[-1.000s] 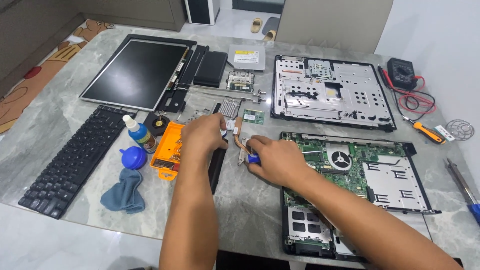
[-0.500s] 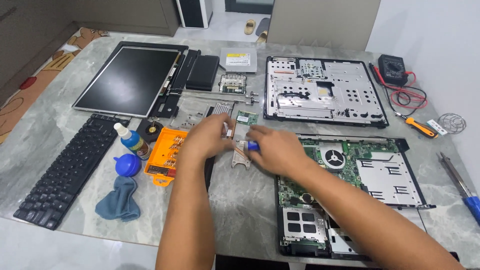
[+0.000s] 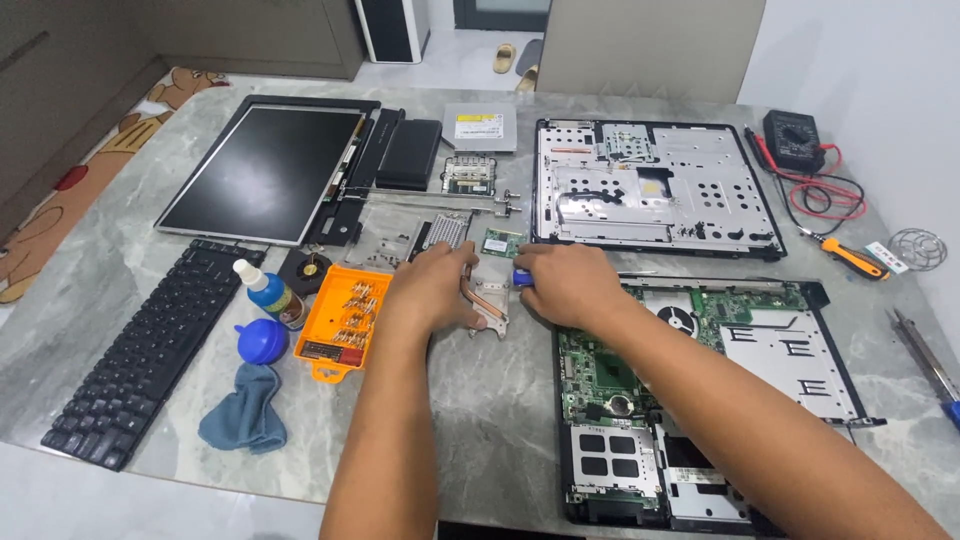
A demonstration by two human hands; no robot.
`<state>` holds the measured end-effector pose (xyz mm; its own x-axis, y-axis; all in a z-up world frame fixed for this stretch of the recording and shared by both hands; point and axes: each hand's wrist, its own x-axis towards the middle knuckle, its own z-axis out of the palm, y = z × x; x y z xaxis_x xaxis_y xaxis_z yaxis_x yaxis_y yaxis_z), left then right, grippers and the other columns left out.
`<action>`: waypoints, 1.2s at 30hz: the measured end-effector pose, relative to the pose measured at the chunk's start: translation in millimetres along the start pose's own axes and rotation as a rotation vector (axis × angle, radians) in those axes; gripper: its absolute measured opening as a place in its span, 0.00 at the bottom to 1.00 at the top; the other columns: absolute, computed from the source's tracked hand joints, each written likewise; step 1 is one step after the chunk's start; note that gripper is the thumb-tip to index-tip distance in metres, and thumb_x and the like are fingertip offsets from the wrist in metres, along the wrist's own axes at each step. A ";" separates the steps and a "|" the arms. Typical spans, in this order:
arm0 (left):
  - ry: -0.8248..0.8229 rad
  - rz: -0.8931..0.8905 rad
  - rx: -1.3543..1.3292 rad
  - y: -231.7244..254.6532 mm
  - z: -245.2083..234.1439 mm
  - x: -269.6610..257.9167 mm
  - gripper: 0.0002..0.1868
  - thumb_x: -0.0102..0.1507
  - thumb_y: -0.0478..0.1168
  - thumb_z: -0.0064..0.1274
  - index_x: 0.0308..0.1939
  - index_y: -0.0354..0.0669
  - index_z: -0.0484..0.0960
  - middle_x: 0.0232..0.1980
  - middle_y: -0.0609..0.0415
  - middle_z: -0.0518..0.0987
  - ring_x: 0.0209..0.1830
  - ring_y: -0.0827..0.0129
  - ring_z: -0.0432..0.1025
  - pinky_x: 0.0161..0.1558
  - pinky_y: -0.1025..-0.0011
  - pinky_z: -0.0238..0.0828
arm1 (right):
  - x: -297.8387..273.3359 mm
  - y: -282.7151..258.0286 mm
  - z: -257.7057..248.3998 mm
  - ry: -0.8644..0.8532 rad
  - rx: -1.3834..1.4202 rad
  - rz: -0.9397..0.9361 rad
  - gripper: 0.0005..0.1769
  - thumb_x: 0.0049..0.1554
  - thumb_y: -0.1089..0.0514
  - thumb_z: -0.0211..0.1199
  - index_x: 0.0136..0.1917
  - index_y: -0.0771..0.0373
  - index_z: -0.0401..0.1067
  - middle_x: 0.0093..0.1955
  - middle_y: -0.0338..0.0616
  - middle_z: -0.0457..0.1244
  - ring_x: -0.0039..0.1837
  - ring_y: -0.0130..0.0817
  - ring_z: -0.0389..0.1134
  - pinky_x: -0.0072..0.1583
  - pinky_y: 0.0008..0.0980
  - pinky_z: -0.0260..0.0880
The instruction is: The person removes a cooling fan from a disassembled laptop using a screwdriver. They then proceed to unscrew and detach the copper heat sink from the motherboard, placing the components on the work surface.
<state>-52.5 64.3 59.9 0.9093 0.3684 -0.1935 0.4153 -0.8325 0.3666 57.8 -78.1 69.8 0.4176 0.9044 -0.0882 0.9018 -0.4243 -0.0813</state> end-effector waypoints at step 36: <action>0.327 0.419 -0.118 47.2 12.7 -5.9 0.23 0.55 0.44 0.60 0.54 0.51 0.78 0.48 0.52 0.75 0.53 0.56 0.66 0.54 0.58 0.56 | -87.8 121.6 -8.2 0.625 0.209 0.198 0.26 0.45 0.59 0.68 0.59 0.58 0.71 0.42 0.49 0.64 0.49 0.53 0.68 0.52 0.47 0.67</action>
<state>-38.5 17.6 66.8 0.9504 0.1406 0.2776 -0.0010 -0.8907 0.4545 131.8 -208.8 75.8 0.6148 0.6384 0.4632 0.7876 -0.5278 -0.3179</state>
